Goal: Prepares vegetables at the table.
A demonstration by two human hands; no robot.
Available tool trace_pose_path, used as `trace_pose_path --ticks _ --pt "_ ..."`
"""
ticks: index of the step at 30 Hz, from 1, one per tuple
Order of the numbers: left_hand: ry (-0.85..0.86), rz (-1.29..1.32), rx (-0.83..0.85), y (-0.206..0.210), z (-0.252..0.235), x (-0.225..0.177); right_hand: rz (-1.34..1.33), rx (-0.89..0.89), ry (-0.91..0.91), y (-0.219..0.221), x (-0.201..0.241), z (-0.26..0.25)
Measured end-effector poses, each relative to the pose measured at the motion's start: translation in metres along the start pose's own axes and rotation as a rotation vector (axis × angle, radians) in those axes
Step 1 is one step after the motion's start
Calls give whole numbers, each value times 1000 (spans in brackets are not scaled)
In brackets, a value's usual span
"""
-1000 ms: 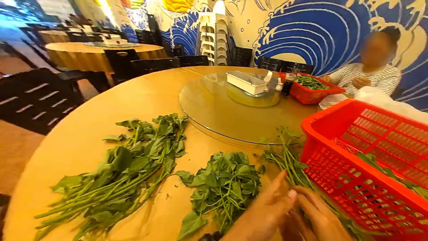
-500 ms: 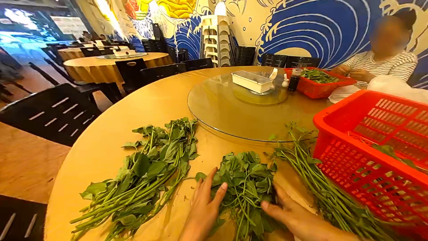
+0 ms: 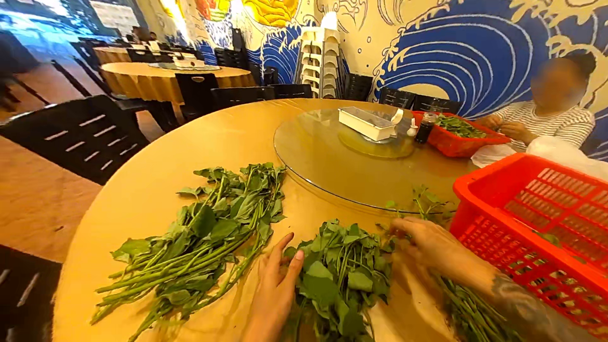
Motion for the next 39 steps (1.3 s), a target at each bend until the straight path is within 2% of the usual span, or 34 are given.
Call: trace_pose_path --ticks 2,4,8,11,13,15,19,21,23,26,27,28,31,35,37,39 --pt "-10 -17 -31 -1 0 1 75 6 2 14 -18 -22" --pt "3 -28 -23 -2 0 -1 24 -20 -30 24 -39 -37" --pt "27 14 3 -2 0 -5 -136 -317 130 22 -69 -55" --pt "11 70 15 -1 0 -6 -182 -417 301 20 -63 -64" --pt "3 118 29 1 1 -4 -200 -512 312 20 -49 -66" --pt "33 142 60 2 1 -3 -168 -724 133 23 -32 -65" --pt "147 141 133 7 2 0 -8 -1023 -503 36 3 -68" --pt "166 140 144 11 3 3 93 -984 -714 41 19 -62" --pt "160 152 147 13 3 3 26 -817 -685 51 31 -51" --pt "155 180 218 17 5 2 -481 -304 -250 75 43 -31" --pt "163 179 268 21 8 1 -612 -174 -126 86 46 -27" --pt "181 166 321 28 11 0 -663 -126 -55 99 49 -23" --pt "275 41 390 46 23 -2 -555 -275 -52 129 59 -16" --pt "280 23 346 42 22 -7 -565 -277 -67 123 59 -20" --pt "269 58 252 30 16 -12 -591 -319 -89 113 53 -20" --pt "232 46 69 12 9 -13 -614 -363 -103 100 45 -26"
Point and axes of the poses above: each hand's wrist, its own z-axis away from the middle knuckle, its own y-axis out of the palm, x = y × z, the point moved 1 cm from there along -z, towards the middle knuckle, and after that the axes turned 9 degrees about y, right-handed, at the moved point
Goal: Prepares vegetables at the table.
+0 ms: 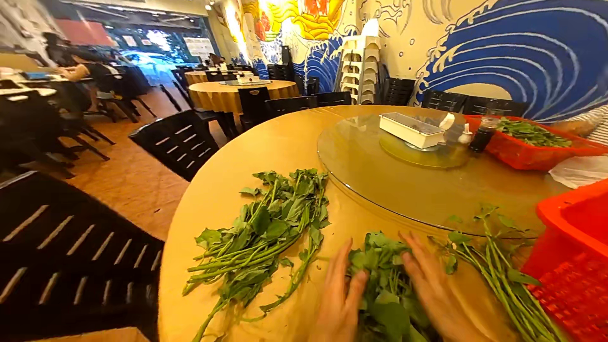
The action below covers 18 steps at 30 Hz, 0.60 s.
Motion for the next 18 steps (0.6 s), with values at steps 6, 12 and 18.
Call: trace_pose_path --ticks 6,12,18 --pt "-251 -486 -239 -79 -14 21 41 23 -85 -21 27 -50" --pt "-683 -605 219 -89 -23 13 30 230 -156 1 74 -69" --pt "-390 -521 -140 -94 -18 7 -9 405 -152 7 83 -64"
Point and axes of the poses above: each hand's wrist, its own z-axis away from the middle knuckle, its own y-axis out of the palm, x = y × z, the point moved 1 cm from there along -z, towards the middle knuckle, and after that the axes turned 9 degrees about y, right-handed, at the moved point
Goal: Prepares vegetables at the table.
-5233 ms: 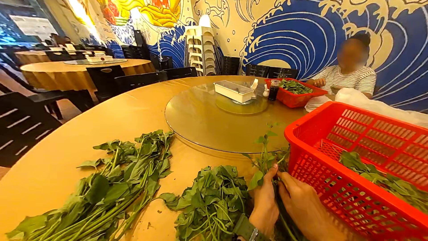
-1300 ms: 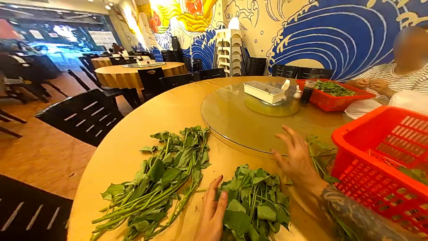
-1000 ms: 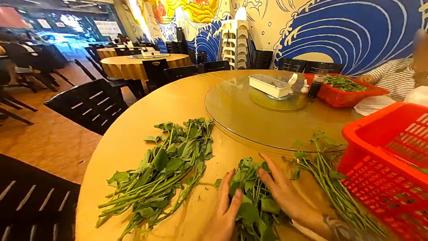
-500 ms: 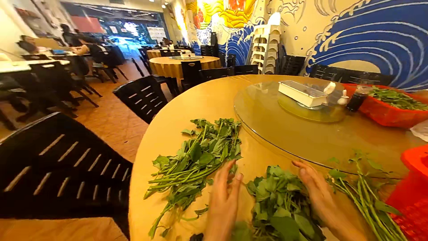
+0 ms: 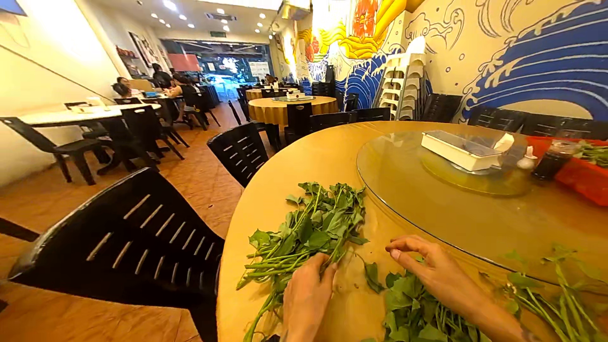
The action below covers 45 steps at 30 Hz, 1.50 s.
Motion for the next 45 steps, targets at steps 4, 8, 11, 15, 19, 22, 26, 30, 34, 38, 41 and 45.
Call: trace_pose_path --ticks 4,8,11,15,19,22,26,30,34,38,41,45 --pt "98 568 -398 0 0 12 -113 -16 20 -10 -2 11" --pt "6 1190 -480 0 -3 8 -219 -69 44 -13 -11 18" --pt "137 1206 -357 11 -1 2 -338 -135 -47 -7 -12 21" --pt "253 1119 -174 32 13 -17 -420 -91 -142 4 -2 27" --pt "319 1071 -104 40 25 -28 -480 -14 -112 20 5 32" --pt "366 1027 -57 43 30 -30 -487 -34 -66 28 5 31" --pt "392 1022 1 48 35 -33 -560 -272 -23 32 2 31" --pt "391 1009 42 49 35 -32 -406 -356 -225 29 -7 26" --pt "354 1056 47 50 32 -29 -341 -351 -398 34 -9 26" --pt "244 1157 -49 46 25 -24 -236 -346 -350 31 -10 26" --pt "97 1210 -138 41 21 -23 -86 -339 -350 28 -15 23" --pt "-13 1252 -202 35 17 -25 123 -155 -328 5 -22 21"
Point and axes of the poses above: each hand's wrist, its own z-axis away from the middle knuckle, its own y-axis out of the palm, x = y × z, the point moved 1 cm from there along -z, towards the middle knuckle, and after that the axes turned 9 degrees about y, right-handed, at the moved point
